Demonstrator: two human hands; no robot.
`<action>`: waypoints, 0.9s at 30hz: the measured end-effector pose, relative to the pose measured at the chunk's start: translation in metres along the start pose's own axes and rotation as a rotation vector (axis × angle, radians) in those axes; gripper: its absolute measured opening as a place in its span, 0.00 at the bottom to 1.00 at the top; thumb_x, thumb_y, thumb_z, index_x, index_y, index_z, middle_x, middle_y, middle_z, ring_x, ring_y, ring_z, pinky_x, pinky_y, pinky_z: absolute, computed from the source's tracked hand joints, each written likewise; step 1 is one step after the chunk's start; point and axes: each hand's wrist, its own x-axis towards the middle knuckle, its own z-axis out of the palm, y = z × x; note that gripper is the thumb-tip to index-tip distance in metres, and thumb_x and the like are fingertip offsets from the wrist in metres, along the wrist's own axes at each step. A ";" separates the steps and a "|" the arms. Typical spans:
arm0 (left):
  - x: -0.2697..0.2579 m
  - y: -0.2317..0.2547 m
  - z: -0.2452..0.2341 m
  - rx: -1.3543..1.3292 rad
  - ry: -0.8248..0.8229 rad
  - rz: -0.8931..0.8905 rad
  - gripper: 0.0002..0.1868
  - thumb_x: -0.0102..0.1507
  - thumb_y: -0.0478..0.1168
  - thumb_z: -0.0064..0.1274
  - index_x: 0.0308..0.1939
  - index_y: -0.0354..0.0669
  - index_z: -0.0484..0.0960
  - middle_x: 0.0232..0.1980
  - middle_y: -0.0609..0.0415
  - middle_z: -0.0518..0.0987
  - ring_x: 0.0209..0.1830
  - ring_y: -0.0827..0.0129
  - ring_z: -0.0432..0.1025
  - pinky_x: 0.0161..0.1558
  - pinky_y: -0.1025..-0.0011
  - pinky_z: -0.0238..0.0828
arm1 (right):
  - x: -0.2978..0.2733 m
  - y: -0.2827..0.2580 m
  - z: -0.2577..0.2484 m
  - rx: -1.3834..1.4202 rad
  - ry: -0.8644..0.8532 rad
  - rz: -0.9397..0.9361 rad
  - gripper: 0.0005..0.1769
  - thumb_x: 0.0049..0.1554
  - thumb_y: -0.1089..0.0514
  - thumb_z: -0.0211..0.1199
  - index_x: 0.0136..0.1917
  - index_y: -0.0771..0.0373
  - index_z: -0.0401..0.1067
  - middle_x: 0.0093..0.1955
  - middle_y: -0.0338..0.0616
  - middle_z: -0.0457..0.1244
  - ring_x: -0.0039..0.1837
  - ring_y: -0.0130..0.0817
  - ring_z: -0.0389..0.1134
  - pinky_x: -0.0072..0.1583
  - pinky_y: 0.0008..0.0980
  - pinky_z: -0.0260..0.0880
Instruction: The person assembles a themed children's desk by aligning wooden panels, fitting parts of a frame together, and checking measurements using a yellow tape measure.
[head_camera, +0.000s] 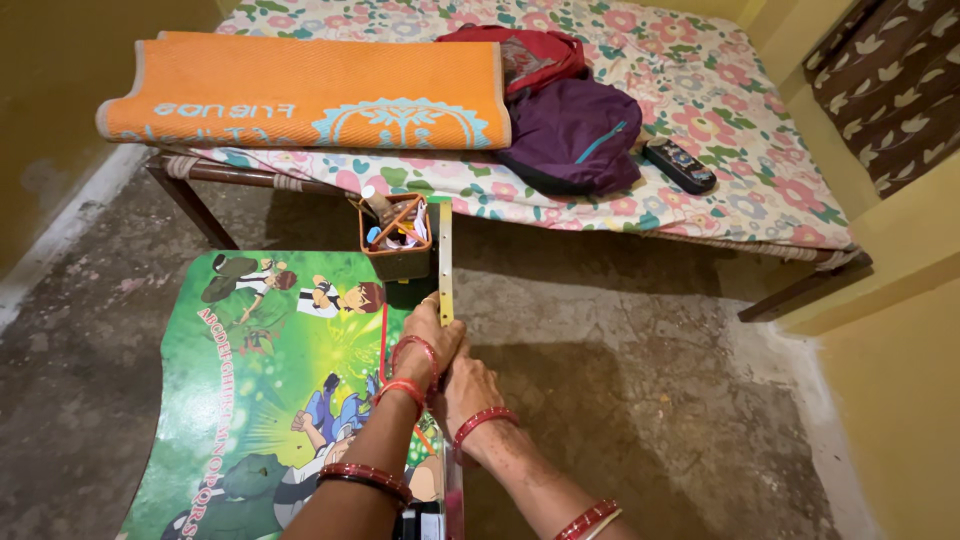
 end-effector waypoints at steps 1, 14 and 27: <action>0.000 0.000 0.000 0.003 0.002 0.008 0.28 0.58 0.40 0.57 0.63 0.46 0.77 0.55 0.41 0.83 0.56 0.52 0.78 0.58 0.60 0.73 | 0.001 0.000 0.000 -0.020 0.014 -0.014 0.30 0.54 0.55 0.63 0.65 0.71 0.60 0.51 0.65 0.69 0.58 0.63 0.71 0.62 0.54 0.69; -0.007 -0.037 -0.002 -0.326 -0.130 0.017 0.20 0.63 0.37 0.54 0.55 0.27 0.81 0.50 0.36 0.86 0.49 0.54 0.80 0.49 0.62 0.77 | -0.023 -0.027 -0.048 -0.137 -0.180 -0.041 0.27 0.51 0.54 0.65 0.60 0.71 0.67 0.55 0.65 0.69 0.61 0.57 0.71 0.63 0.48 0.70; -0.069 -0.052 -0.007 -0.312 0.010 -0.010 0.21 0.60 0.30 0.52 0.58 0.30 0.81 0.55 0.42 0.85 0.55 0.60 0.82 0.57 0.69 0.78 | -0.048 -0.024 -0.059 -0.216 -0.155 -0.289 0.20 0.50 0.65 0.58 0.56 0.62 0.75 0.51 0.59 0.71 0.57 0.54 0.74 0.62 0.48 0.72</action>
